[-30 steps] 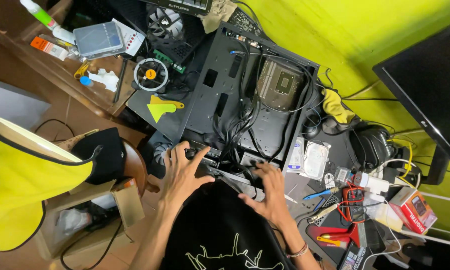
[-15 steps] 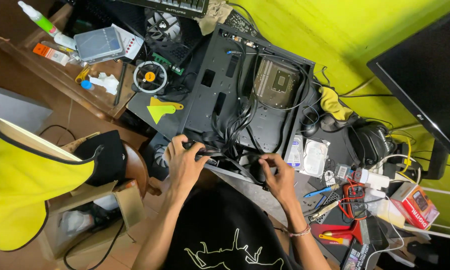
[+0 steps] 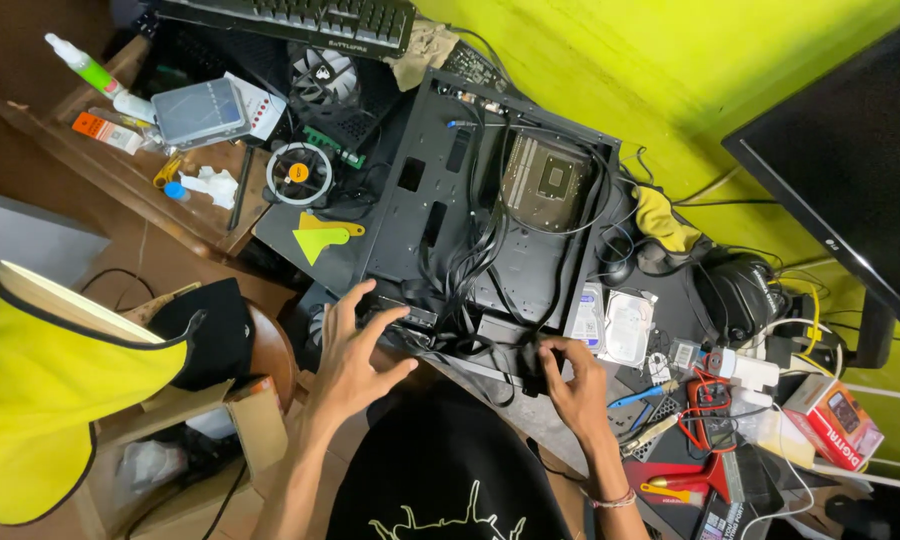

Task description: Connect internal cables and install a storage drive inside a computer case

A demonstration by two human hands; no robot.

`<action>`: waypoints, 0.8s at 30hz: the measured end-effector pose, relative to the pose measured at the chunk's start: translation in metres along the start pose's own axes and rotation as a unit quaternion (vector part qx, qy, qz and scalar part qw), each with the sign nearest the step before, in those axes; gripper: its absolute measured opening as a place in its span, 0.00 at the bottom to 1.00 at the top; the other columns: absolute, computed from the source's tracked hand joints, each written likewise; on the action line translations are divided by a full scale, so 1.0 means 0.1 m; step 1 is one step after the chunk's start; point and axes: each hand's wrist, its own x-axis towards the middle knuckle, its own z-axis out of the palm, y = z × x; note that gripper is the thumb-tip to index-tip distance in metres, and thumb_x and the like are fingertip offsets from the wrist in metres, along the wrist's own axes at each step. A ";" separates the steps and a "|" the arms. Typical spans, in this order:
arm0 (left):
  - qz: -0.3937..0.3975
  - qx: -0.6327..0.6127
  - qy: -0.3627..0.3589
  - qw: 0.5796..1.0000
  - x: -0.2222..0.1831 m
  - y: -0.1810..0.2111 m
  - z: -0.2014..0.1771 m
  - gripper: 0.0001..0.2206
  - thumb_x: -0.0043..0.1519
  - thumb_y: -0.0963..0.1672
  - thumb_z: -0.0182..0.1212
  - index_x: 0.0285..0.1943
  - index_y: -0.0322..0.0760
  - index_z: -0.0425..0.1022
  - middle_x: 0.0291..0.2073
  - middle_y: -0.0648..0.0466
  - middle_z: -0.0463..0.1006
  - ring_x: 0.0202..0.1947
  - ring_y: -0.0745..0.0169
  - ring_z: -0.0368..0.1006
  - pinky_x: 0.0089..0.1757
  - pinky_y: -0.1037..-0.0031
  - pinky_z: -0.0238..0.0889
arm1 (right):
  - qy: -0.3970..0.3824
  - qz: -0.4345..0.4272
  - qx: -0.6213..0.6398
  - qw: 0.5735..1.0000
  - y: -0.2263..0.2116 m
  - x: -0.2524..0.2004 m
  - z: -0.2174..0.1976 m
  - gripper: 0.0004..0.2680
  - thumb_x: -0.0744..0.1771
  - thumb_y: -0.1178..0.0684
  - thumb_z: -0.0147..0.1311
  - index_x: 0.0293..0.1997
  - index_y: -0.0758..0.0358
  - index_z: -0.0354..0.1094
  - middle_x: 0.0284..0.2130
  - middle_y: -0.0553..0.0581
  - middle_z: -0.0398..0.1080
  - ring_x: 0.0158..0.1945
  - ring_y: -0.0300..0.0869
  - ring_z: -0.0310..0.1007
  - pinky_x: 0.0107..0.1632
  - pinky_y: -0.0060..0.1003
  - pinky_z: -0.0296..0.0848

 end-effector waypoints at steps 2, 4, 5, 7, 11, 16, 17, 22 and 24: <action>0.041 -0.012 0.026 0.999 0.05 0.12 0.09 0.24 0.41 0.46 0.65 0.49 0.48 0.67 0.56 0.47 0.51 0.55 0.41 0.49 0.51 0.42 0.36 | 0.006 -0.002 0.004 1.000 -0.04 0.03 -0.02 0.03 0.61 0.55 0.52 0.31 0.60 0.69 0.23 0.59 0.70 0.30 0.49 0.70 0.38 0.39 0.67; 0.082 -0.023 0.052 0.995 0.13 0.24 0.21 0.20 0.43 0.46 0.63 0.46 0.45 0.68 0.54 0.47 0.55 0.55 0.43 0.50 0.51 0.43 0.37 | 0.013 -0.004 0.008 1.000 -0.06 0.05 -0.01 0.03 0.61 0.55 0.52 0.31 0.60 0.69 0.24 0.59 0.70 0.31 0.50 0.70 0.38 0.40 0.66; 0.099 -0.022 0.038 0.994 0.17 0.30 0.30 0.18 0.45 0.46 0.61 0.46 0.45 0.68 0.52 0.48 0.56 0.55 0.44 0.51 0.51 0.44 0.38 | 0.015 -0.013 0.014 1.000 -0.05 0.05 0.00 0.03 0.61 0.55 0.52 0.30 0.60 0.69 0.24 0.58 0.70 0.31 0.50 0.70 0.38 0.39 0.66; 0.116 -0.022 0.023 0.993 0.24 0.40 0.49 0.16 0.48 0.45 0.59 0.45 0.45 0.68 0.51 0.48 0.57 0.55 0.46 0.52 0.51 0.45 0.39 | 0.018 -0.021 0.018 0.999 -0.04 0.04 0.02 0.02 0.61 0.55 0.52 0.30 0.59 0.69 0.24 0.57 0.71 0.32 0.50 0.70 0.38 0.39 0.66; 0.215 -0.023 0.013 0.976 0.35 0.67 0.71 0.14 0.49 0.42 0.58 0.43 0.37 0.66 0.49 0.46 0.59 0.54 0.47 0.54 0.53 0.52 0.45 | -0.005 -0.025 0.015 1.000 -0.12 0.02 -0.06 0.04 0.62 0.53 0.48 0.31 0.59 0.67 0.28 0.54 0.70 0.35 0.44 0.69 0.39 0.35 0.65; 0.241 -0.025 -0.029 0.970 0.46 0.79 0.89 0.13 0.52 0.42 0.55 0.43 0.33 0.65 0.45 0.48 0.62 0.43 0.52 0.62 0.43 0.65 0.60 | -0.012 0.007 -0.004 1.000 0.03 -0.06 -0.21 0.08 0.63 0.49 0.42 0.30 0.61 0.65 0.30 0.52 0.70 0.36 0.40 0.69 0.33 0.32 0.65; 0.211 -0.031 -0.068 0.975 0.48 0.79 0.98 0.14 0.52 0.43 0.56 0.44 0.33 0.64 0.41 0.49 0.64 0.39 0.52 0.65 0.40 0.65 0.60 | -0.011 0.032 -0.005 0.999 0.04 -0.07 -0.24 0.08 0.63 0.49 0.43 0.30 0.61 0.66 0.29 0.52 0.70 0.35 0.39 0.69 0.28 0.30 0.63; 0.073 -0.071 -0.223 0.970 0.63 1.05 1.38 0.18 0.56 0.47 0.50 0.50 0.32 0.58 0.41 0.43 0.65 0.35 0.49 0.66 0.33 0.63 0.64 | -0.019 0.074 -0.028 0.997 0.36 -0.11 -0.30 0.10 0.62 0.47 0.44 0.32 0.61 0.68 0.29 0.52 0.72 0.33 0.40 0.69 0.36 0.33 0.63; -0.001 -0.047 -0.191 0.980 0.70 1.11 1.58 0.20 0.53 0.46 0.55 0.49 0.33 0.56 0.43 0.42 0.59 0.42 0.51 0.58 0.39 0.67 0.61 | -0.041 0.077 -0.016 0.996 0.40 -0.06 -0.31 0.08 0.62 0.49 0.43 0.34 0.59 0.68 0.30 0.49 0.72 0.31 0.38 0.68 0.38 0.32 0.64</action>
